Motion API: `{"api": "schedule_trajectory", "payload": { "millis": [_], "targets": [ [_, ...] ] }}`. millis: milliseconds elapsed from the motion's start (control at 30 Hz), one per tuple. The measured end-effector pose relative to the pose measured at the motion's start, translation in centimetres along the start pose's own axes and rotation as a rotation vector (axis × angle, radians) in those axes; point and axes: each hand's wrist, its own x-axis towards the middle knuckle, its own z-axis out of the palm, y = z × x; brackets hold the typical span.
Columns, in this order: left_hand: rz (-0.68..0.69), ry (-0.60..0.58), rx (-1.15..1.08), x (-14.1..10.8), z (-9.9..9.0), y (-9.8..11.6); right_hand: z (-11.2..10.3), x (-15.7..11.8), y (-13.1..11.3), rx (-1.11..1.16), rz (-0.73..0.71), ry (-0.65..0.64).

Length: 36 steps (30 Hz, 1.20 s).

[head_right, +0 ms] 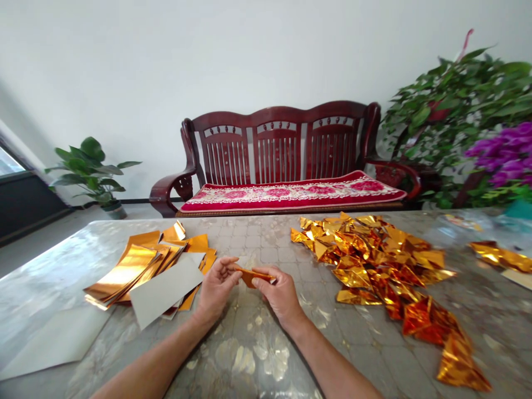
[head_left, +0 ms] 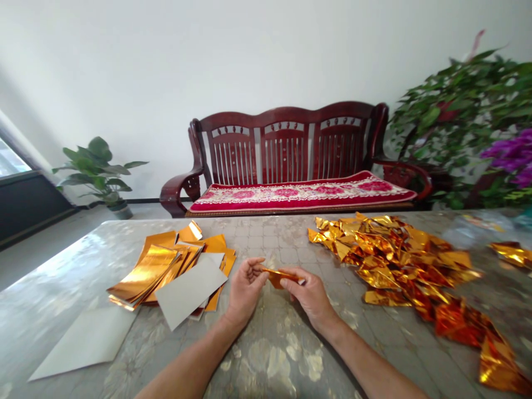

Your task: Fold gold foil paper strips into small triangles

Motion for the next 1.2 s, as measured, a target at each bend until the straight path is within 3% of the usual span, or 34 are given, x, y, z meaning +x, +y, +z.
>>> {"api": "schedule_trajectory", "payload": {
  "millis": [167,267,333,467,700,900,1033,1200],
  "targets": [
    [-0.089,-0.105,-0.053,0.0,0.1,0.1,-0.1,0.2,-0.1,-0.017,-0.175,0.02],
    [-0.155,-0.199,-0.024,0.0,-0.1,0.3,-0.1,0.1,-0.2,0.031,-0.141,0.011],
    [-0.13,-0.241,-0.001,0.0,-0.2,0.4,-0.1,0.0,-0.3,0.05,-0.093,-0.007],
    [-0.057,-0.206,0.056,-0.2,-0.2,0.4,0.0,-0.4,-0.7,0.051,-0.05,-0.015],
    [-0.072,-0.087,0.118,-0.7,0.7,0.5,0.3,-0.4,-1.0,0.074,-0.05,-0.016],
    [-0.084,-0.015,0.101,-0.5,0.8,0.6,0.4,-0.3,-0.1,0.126,0.053,-0.026],
    [-0.096,-0.063,0.109,0.0,0.3,0.4,-0.4,0.0,-0.6,0.037,-0.034,-0.095],
    [-0.126,-0.145,0.215,-0.1,0.5,-0.1,-1.1,0.2,-1.1,-0.281,-0.19,-0.034]
  ]
}}
